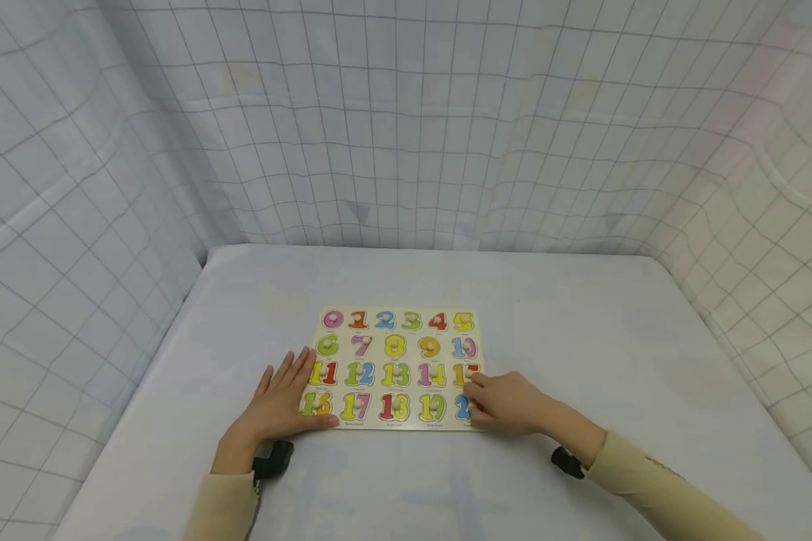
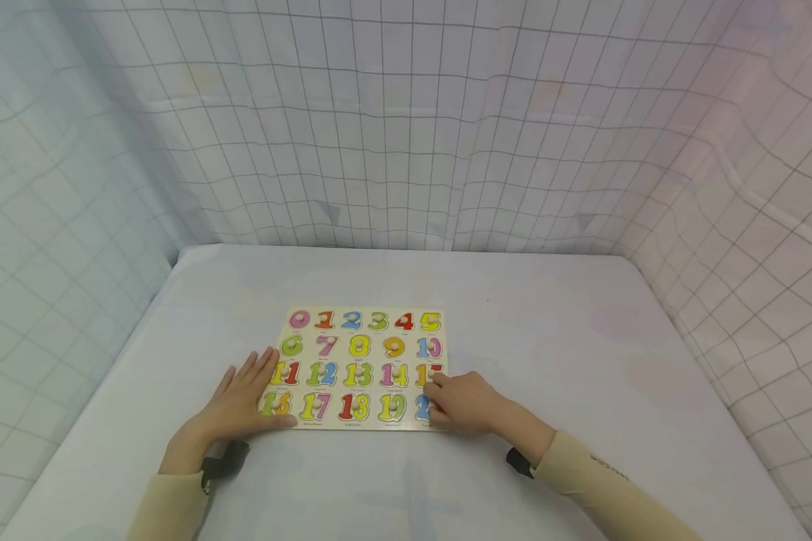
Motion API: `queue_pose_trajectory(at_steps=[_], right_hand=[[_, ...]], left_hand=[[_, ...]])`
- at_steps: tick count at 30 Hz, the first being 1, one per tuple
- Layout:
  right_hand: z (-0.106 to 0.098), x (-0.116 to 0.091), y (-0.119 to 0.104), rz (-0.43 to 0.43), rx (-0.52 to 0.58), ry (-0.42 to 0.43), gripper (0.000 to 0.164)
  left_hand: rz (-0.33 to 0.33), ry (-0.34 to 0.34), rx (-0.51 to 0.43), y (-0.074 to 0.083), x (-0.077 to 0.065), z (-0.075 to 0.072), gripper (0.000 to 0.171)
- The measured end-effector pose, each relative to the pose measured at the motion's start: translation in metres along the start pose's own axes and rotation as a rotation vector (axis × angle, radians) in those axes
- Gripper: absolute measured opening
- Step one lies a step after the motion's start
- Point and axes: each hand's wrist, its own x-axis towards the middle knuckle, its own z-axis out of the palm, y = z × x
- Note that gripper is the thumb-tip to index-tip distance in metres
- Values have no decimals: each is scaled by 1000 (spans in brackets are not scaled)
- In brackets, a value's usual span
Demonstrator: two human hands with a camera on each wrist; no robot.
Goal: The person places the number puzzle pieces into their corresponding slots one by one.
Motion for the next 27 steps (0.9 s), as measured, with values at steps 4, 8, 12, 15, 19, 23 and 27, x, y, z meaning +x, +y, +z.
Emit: queue_pose_trajectory(at_steps=[4,8,12,15,19,23,27], right_hand=[[2,-1,0,-10,-9,4,11],[3,-1,1,-25,-34,23,10],[5,-2,3,-20,-55,38,12],[7,-3,3,-2,-48,37,16],[10,-6,4,23,5,43,18],[8,-11,9,63,114,50,17],[5,-17,19,120,159,60,22]], left_hand=[[-3,-2,0,0,-1,0,121],[-6,-1,-1,0,-1,0,121],[-6,-2,-10,0,0,0,122],[-7,-8,-14,-1,1,0,121],[0,-15,-14,-2,2,2,120],[6,-11,-19,-4,3,3,119],[9,-6,-14,-8,4,4,119]])
